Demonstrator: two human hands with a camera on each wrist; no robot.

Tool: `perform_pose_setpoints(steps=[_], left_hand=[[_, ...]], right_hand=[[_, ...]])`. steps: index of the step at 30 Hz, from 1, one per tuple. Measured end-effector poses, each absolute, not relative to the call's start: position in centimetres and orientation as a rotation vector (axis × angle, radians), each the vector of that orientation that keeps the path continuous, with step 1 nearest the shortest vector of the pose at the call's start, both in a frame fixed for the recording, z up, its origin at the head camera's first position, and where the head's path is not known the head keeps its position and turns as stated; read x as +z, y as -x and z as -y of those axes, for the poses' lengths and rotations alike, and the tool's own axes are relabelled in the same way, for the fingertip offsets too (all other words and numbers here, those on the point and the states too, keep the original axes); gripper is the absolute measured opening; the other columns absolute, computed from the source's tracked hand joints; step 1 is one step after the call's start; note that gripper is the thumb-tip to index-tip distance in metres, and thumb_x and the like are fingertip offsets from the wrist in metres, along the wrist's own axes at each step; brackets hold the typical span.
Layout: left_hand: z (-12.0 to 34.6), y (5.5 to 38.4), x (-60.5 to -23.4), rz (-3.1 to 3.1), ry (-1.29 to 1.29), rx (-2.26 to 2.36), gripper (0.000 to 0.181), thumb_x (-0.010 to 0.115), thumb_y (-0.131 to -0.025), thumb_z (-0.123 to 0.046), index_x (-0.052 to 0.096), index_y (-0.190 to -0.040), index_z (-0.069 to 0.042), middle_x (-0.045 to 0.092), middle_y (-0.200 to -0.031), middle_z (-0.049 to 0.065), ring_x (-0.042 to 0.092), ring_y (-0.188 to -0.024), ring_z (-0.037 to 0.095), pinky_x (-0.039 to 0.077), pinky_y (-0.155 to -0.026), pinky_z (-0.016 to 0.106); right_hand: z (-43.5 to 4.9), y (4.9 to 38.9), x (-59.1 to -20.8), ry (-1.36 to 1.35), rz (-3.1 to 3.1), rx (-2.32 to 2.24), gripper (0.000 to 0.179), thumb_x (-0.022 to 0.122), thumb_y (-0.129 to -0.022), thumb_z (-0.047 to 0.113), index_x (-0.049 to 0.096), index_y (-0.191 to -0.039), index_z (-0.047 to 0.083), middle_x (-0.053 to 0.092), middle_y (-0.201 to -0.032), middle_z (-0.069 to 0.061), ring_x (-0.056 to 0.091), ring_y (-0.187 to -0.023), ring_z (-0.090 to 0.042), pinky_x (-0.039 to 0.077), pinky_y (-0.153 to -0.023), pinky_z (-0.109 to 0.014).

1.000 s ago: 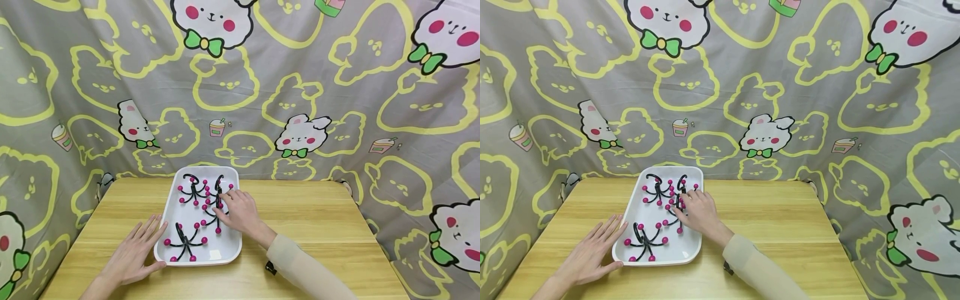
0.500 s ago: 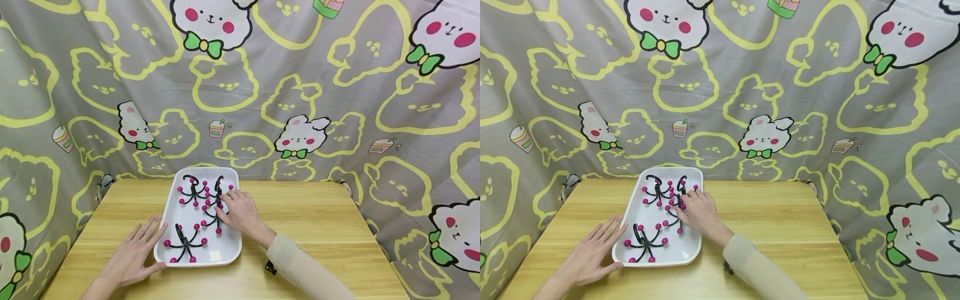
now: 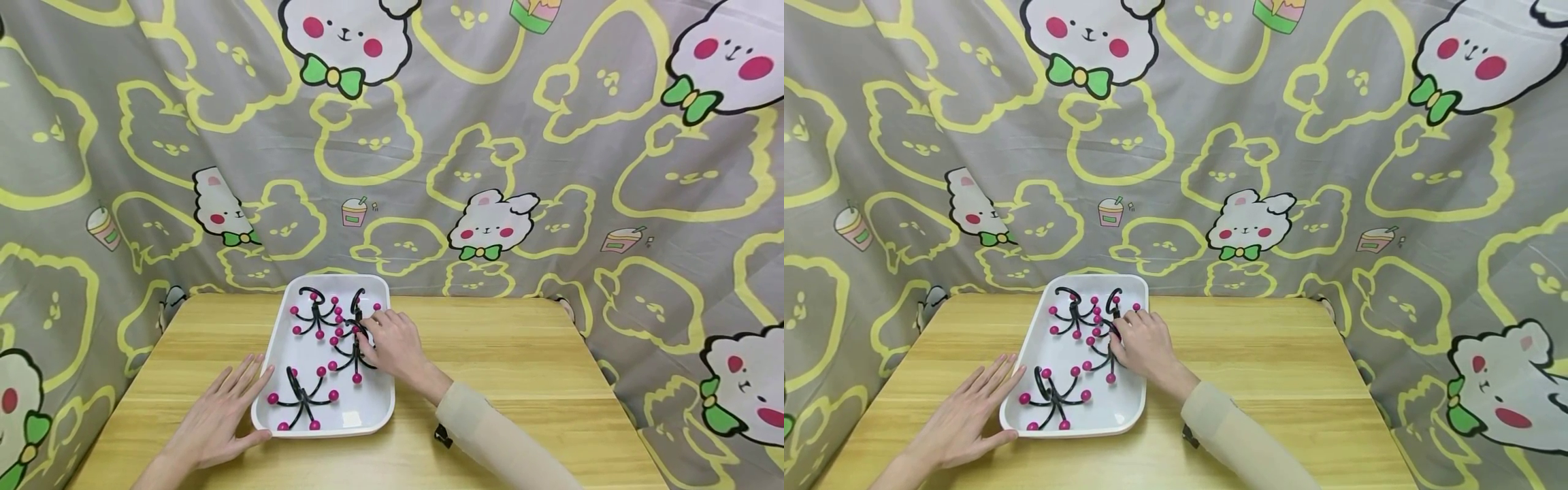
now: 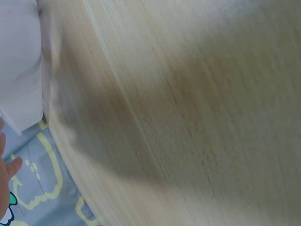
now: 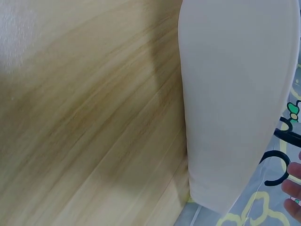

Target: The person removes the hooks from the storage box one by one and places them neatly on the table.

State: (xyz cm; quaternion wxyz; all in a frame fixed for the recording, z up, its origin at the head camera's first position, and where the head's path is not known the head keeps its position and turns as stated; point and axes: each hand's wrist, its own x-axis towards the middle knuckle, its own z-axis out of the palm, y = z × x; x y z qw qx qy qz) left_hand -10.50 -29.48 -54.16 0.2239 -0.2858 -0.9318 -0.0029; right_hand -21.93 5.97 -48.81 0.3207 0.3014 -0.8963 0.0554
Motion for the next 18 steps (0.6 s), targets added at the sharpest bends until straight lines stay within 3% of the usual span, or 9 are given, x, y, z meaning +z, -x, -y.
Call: perform_pose_setpoints(steps=[9, 18], left_hand=[[29.41, 10.41, -54.16, 2.579, 0.777, -0.008, 0.106, 0.054, -0.085, -0.086, 0.047, -0.159, -0.011, 0.051, -0.16, 0.022, 0.009, -0.168, 0.017, -0.01, -0.135, 0.026], [29.38, 10.4, -54.16, 2.579, 0.775, -0.009, 0.105, 0.054, -0.086, -0.086, 0.047, -0.159, -0.01, 0.051, -0.16, 0.022, 0.015, -0.167, 0.019, -0.01, -0.135, 0.025]], right_hand=[[-5.98, 22.38, -48.85, -0.803, 2.341, 0.154, 0.023, 0.076, -0.096, 0.042, 0.08, -0.103, 0.021, 0.077, -0.092, 0.002, 0.072, -0.086, -0.016, 0.06, -0.076, -0.031], [-5.98, 22.75, -48.64, -0.836, 2.354, 0.135, 0.022, 0.068, -0.101, 0.041, 0.074, -0.098, 0.02, 0.071, -0.086, 0.004, 0.066, -0.08, -0.015, 0.055, -0.07, -0.029]])
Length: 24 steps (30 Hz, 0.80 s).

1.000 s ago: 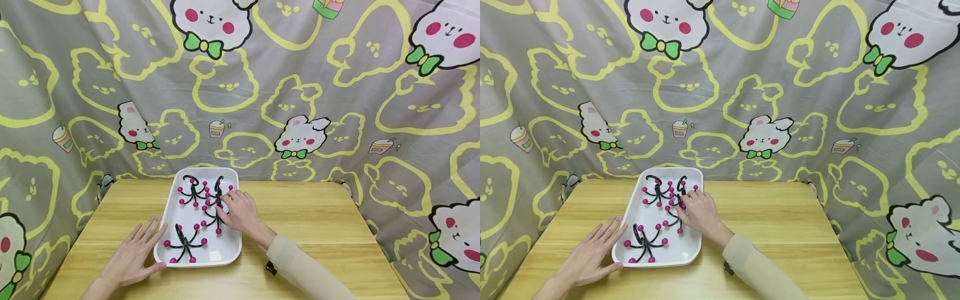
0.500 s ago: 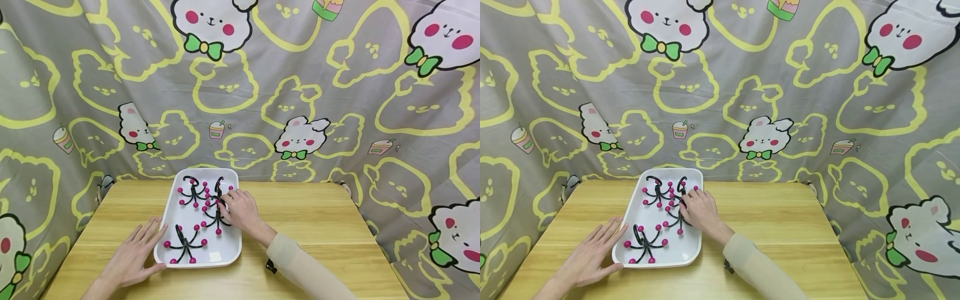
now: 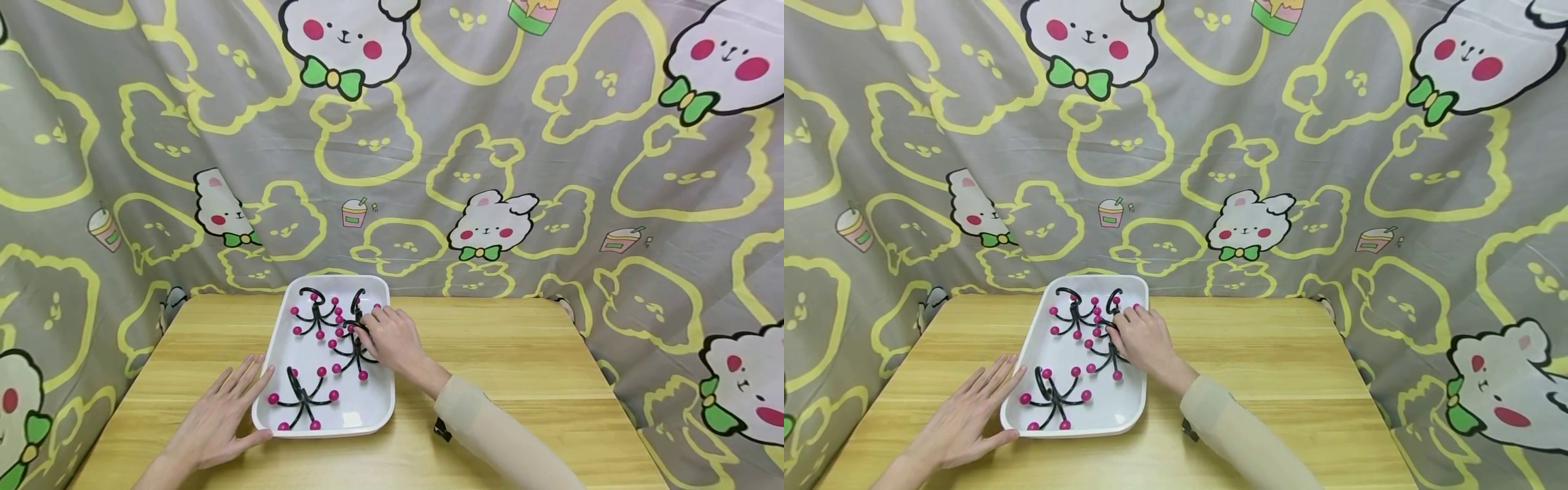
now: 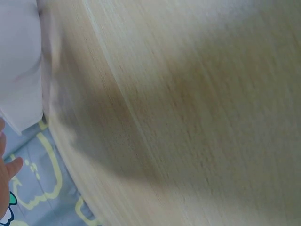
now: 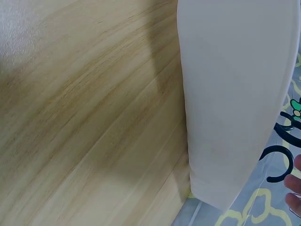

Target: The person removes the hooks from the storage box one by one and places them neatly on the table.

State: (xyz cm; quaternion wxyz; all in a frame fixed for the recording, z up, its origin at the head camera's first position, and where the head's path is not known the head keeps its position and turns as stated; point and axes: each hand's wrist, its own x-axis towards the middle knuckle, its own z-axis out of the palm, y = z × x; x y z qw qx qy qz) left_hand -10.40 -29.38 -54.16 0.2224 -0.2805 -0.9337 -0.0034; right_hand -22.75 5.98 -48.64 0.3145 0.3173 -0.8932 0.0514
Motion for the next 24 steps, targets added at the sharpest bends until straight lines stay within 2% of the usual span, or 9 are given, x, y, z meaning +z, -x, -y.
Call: perform_pose_setpoints(steps=[14, 24], left_hand=[[29.4, 10.4, -54.2, 2.579, 0.776, -0.015, 0.105, 0.055, -0.085, -0.085, 0.048, -0.159, -0.01, 0.052, -0.159, 0.023, 0.016, -0.167, 0.021, -0.013, -0.134, 0.024], [29.5, 10.4, -54.2, 2.573, 0.773, -0.008, 0.105, 0.056, -0.085, -0.085, 0.048, -0.158, -0.01, 0.053, -0.159, 0.022, 0.016, -0.167, 0.02, -0.01, -0.135, 0.025]], right_hand=[[-5.8, 22.8, -48.2, -0.874, 2.327, 0.121, 0.021, 0.067, -0.102, 0.04, 0.072, -0.104, 0.02, 0.07, -0.091, 0.004, 0.066, -0.083, -0.016, 0.053, -0.068, -0.028], [-6.3, 22.5, -46.6, -0.889, 2.33, 0.127, 0.02, 0.066, -0.103, 0.038, 0.07, -0.104, 0.018, 0.069, -0.09, 0.003, 0.065, -0.08, -0.016, 0.055, -0.069, -0.029]])
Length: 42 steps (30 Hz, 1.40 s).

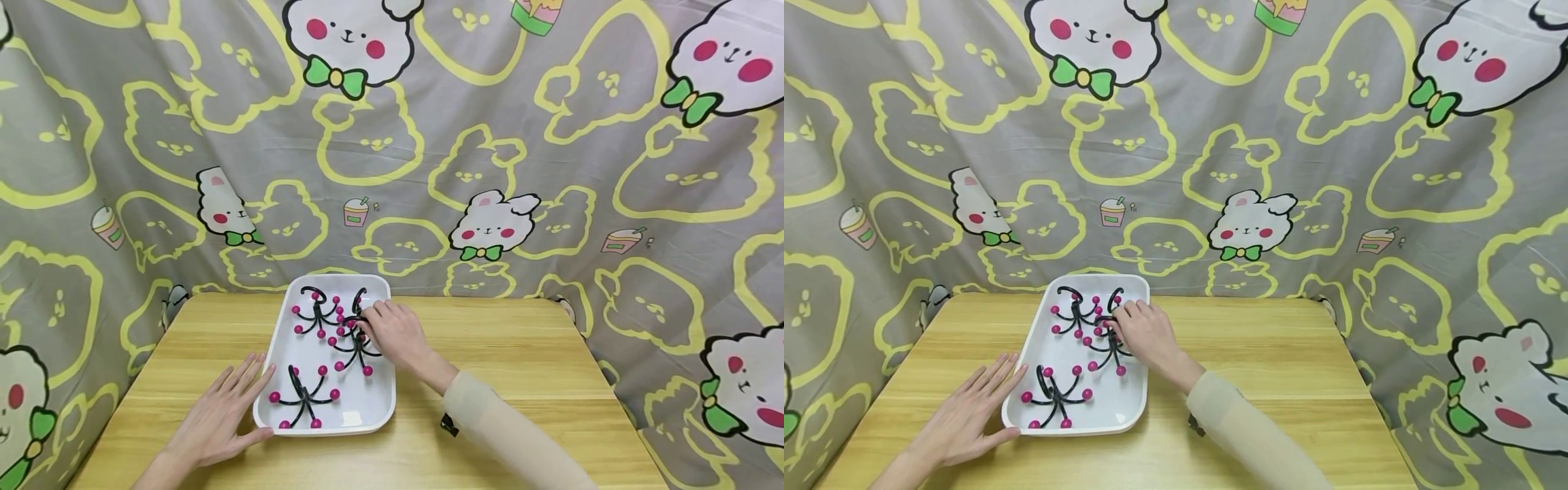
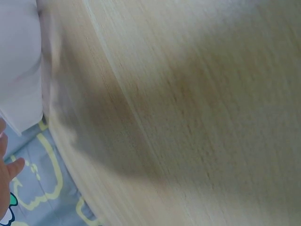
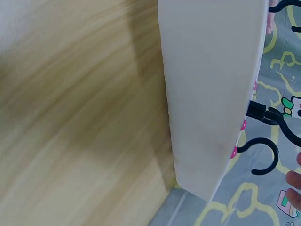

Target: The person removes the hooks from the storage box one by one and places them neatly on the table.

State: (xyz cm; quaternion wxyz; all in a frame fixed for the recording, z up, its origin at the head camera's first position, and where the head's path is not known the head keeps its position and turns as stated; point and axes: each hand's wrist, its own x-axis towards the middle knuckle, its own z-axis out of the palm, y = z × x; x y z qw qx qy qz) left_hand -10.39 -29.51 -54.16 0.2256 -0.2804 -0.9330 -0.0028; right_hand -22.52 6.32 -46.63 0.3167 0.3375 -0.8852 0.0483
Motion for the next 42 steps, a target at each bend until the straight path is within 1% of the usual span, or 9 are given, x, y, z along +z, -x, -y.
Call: perform_pose_setpoints(steps=[6, 13, 21, 28, 33, 36, 38, 40, 42], left_hand=[[29.5, 10.4, -54.1, 2.573, 0.77, -0.009, 0.105, 0.057, -0.085, -0.084, 0.049, -0.158, -0.01, 0.052, -0.159, 0.022, 0.015, -0.167, 0.019, -0.01, -0.134, 0.024], [29.4, 10.3, -54.0, 2.579, 0.768, -0.011, 0.105, 0.057, -0.084, -0.085, 0.049, -0.158, -0.01, 0.053, -0.159, 0.022, 0.02, -0.166, 0.021, -0.013, -0.133, 0.023], [29.3, 10.4, -54.0, 2.594, 0.763, -0.002, 0.105, 0.058, -0.084, -0.084, 0.048, -0.158, -0.011, 0.052, -0.16, 0.02, 0.025, -0.165, 0.023, -0.012, -0.133, 0.023], [29.3, 10.4, -53.9, 2.595, 0.762, -0.005, 0.105, 0.059, -0.084, -0.084, 0.049, -0.158, -0.011, 0.052, -0.16, 0.021, 0.023, -0.165, 0.022, -0.013, -0.133, 0.023], [29.3, 10.4, -53.9, 2.595, 0.762, -0.002, 0.105, 0.058, -0.084, -0.085, 0.049, -0.158, -0.011, 0.052, -0.16, 0.02, 0.027, -0.164, 0.024, -0.014, -0.133, 0.023], [29.3, 10.4, -53.9, 2.601, 0.762, 0.005, 0.105, 0.058, -0.084, -0.085, 0.047, -0.159, -0.012, 0.051, -0.161, 0.02, 0.026, -0.164, 0.024, -0.013, -0.133, 0.023], [29.3, 10.3, -53.9, 2.605, 0.759, 0.005, 0.105, 0.058, -0.084, -0.085, 0.047, -0.159, -0.012, 0.051, -0.161, 0.02, 0.023, -0.165, 0.023, -0.012, -0.133, 0.023], [29.3, 10.3, -53.9, 2.606, 0.758, 0.007, 0.105, 0.058, -0.084, -0.085, 0.047, -0.159, -0.012, 0.051, -0.161, 0.021, 0.02, -0.166, 0.021, -0.011, -0.134, 0.023], [29.3, 10.3, -54.0, 2.607, 0.756, 0.006, 0.105, 0.058, -0.084, -0.085, 0.047, -0.159, -0.012, 0.051, -0.161, 0.02, 0.021, -0.166, 0.021, -0.011, -0.134, 0.024]], right_hand=[[-7.3, 22.4, -45.4, -0.888, 2.295, 0.117, 0.018, 0.068, -0.102, 0.038, 0.069, -0.103, 0.02, 0.068, -0.089, 0.004, 0.066, -0.082, -0.018, 0.056, -0.071, -0.031], [-8.4, 22.4, -44.0, -0.88, 2.242, 0.125, 0.016, 0.071, -0.101, 0.034, 0.069, -0.102, 0.018, 0.069, -0.09, 0.003, 0.07, -0.087, -0.019, 0.057, -0.073, -0.031], [-10.0, 22.0, -42.5, -0.881, 2.253, 0.119, 0.018, 0.066, -0.102, 0.035, 0.07, -0.105, 0.017, 0.072, -0.095, 0.002, 0.07, -0.088, -0.019, 0.059, -0.076, -0.033], [-11.9, 21.9, -41.8, -0.872, 2.183, 0.131, 0.018, 0.073, -0.097, 0.032, 0.071, -0.101, 0.015, 0.072, -0.091, 0.0, 0.07, -0.083, -0.022, 0.058, -0.071, -0.035], [-13.5, 21.6, -41.6, -0.877, 2.189, 0.131, 0.02, 0.065, -0.103, 0.033, 0.071, -0.102, 0.014, 0.071, -0.09, 0.0, 0.069, -0.081, -0.022, 0.057, -0.069, -0.034], [-14.6, 21.6, -41.6, -0.874, 2.197, 0.14, 0.024, 0.06, -0.106, 0.035, 0.071, -0.102, 0.013, 0.071, -0.089, -0.001, 0.068, -0.08, -0.022, 0.056, -0.067, -0.035], [-15.4, 21.6, -41.7, -0.868, 2.207, 0.142, 0.025, 0.06, -0.106, 0.035, 0.07, -0.102, 0.013, 0.071, -0.089, -0.001, 0.068, -0.08, -0.023, 0.056, -0.068, -0.035], [-16.2, 21.6, -41.8, -0.864, 2.214, 0.141, 0.022, 0.064, -0.104, 0.033, 0.07, -0.103, 0.012, 0.071, -0.089, -0.002, 0.068, -0.08, -0.024, 0.057, -0.068, -0.037], [-17.0, 21.6, -41.9, -0.862, 2.213, 0.142, 0.023, 0.063, -0.104, 0.033, 0.07, -0.103, 0.011, 0.071, -0.089, -0.003, 0.068, -0.08, -0.025, 0.058, -0.07, -0.038]])
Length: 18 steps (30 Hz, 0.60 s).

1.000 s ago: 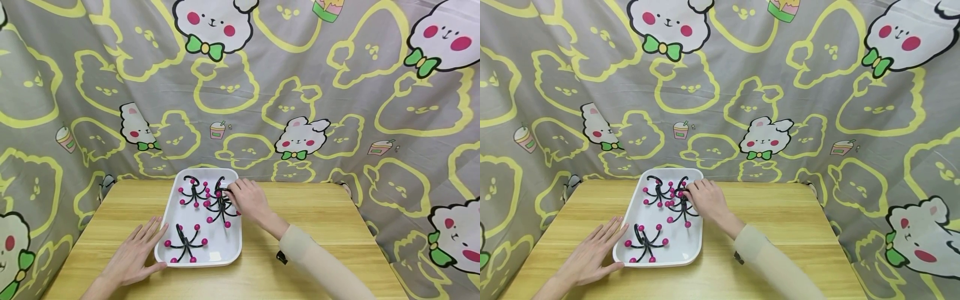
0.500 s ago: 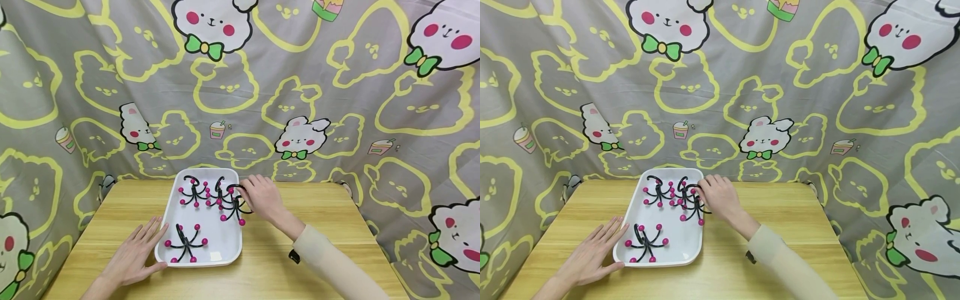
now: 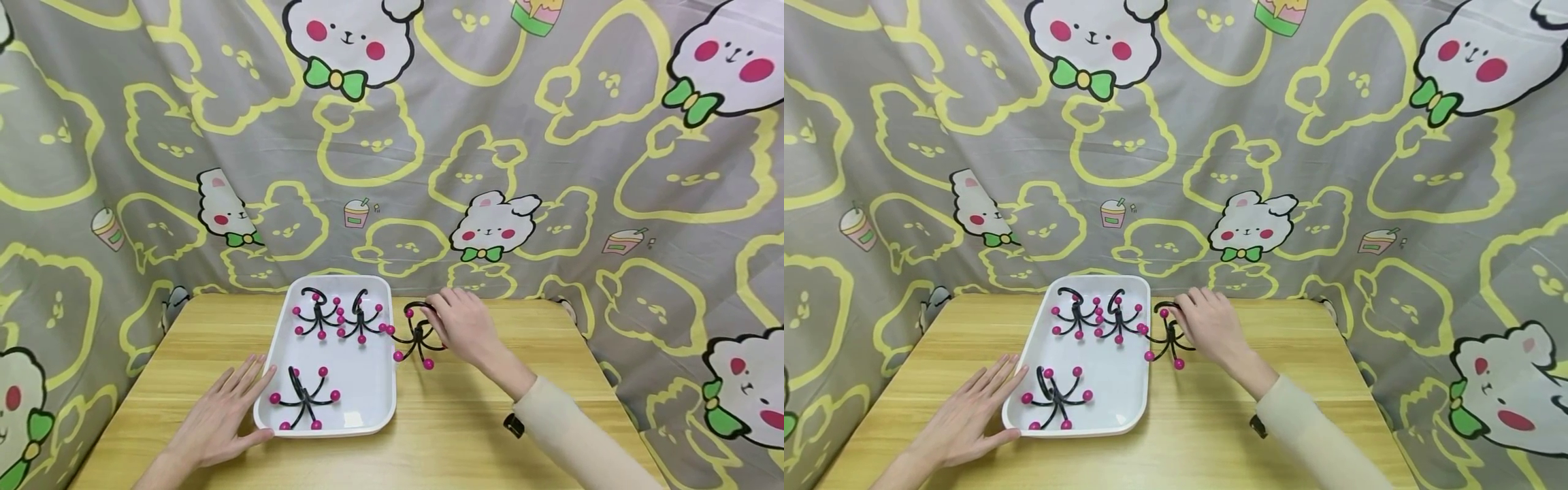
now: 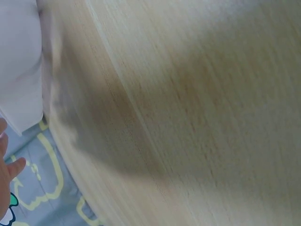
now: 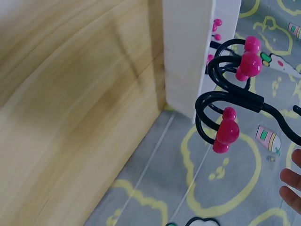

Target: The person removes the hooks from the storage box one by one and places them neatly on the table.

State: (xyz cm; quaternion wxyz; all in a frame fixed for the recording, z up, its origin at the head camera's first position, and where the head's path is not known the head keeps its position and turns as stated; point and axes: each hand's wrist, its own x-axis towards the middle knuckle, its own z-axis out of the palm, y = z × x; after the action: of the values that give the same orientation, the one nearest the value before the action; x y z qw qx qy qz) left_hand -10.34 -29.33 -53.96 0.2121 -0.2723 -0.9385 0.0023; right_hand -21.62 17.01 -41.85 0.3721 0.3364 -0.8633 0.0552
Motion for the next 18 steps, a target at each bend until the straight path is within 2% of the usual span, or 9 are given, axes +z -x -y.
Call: perform_pose_setpoints(steps=[5, 11, 18], left_hand=[[29.4, 10.3, -54.0, 2.611, 0.75, 0.003, 0.105, 0.058, -0.084, -0.085, 0.048, -0.159, -0.012, 0.051, -0.161, 0.02, 0.029, -0.163, 0.025, -0.011, -0.134, 0.023], [29.3, 10.4, -53.9, 2.611, 0.752, 0.003, 0.105, 0.058, -0.084, -0.085, 0.048, -0.159, -0.012, 0.051, -0.161, 0.02, 0.031, -0.162, 0.026, -0.011, -0.134, 0.023], [29.3, 10.4, -53.9, 2.618, 0.751, 0.001, 0.105, 0.057, -0.084, -0.085, 0.048, -0.159, -0.012, 0.052, -0.16, 0.02, 0.033, -0.161, 0.026, -0.012, -0.133, 0.023]], right_hand=[[-19.0, 21.7, -42.2, -0.863, 2.208, 0.147, 0.027, 0.059, -0.107, 0.034, 0.07, -0.104, 0.01, 0.07, -0.09, -0.006, 0.068, -0.081, -0.027, 0.059, -0.069, -0.04], [-21.4, 21.8, -42.7, -0.847, 2.234, 0.146, 0.024, 0.061, -0.106, 0.032, 0.069, -0.105, 0.009, 0.069, -0.09, -0.006, 0.066, -0.082, -0.028, 0.058, -0.071, -0.042], [-24.4, 22.4, -43.3, -0.801, 2.266, 0.119, 0.019, 0.068, -0.099, 0.028, 0.07, -0.105, 0.009, 0.07, -0.09, -0.007, 0.066, -0.082, -0.03, 0.055, -0.07, -0.044]])
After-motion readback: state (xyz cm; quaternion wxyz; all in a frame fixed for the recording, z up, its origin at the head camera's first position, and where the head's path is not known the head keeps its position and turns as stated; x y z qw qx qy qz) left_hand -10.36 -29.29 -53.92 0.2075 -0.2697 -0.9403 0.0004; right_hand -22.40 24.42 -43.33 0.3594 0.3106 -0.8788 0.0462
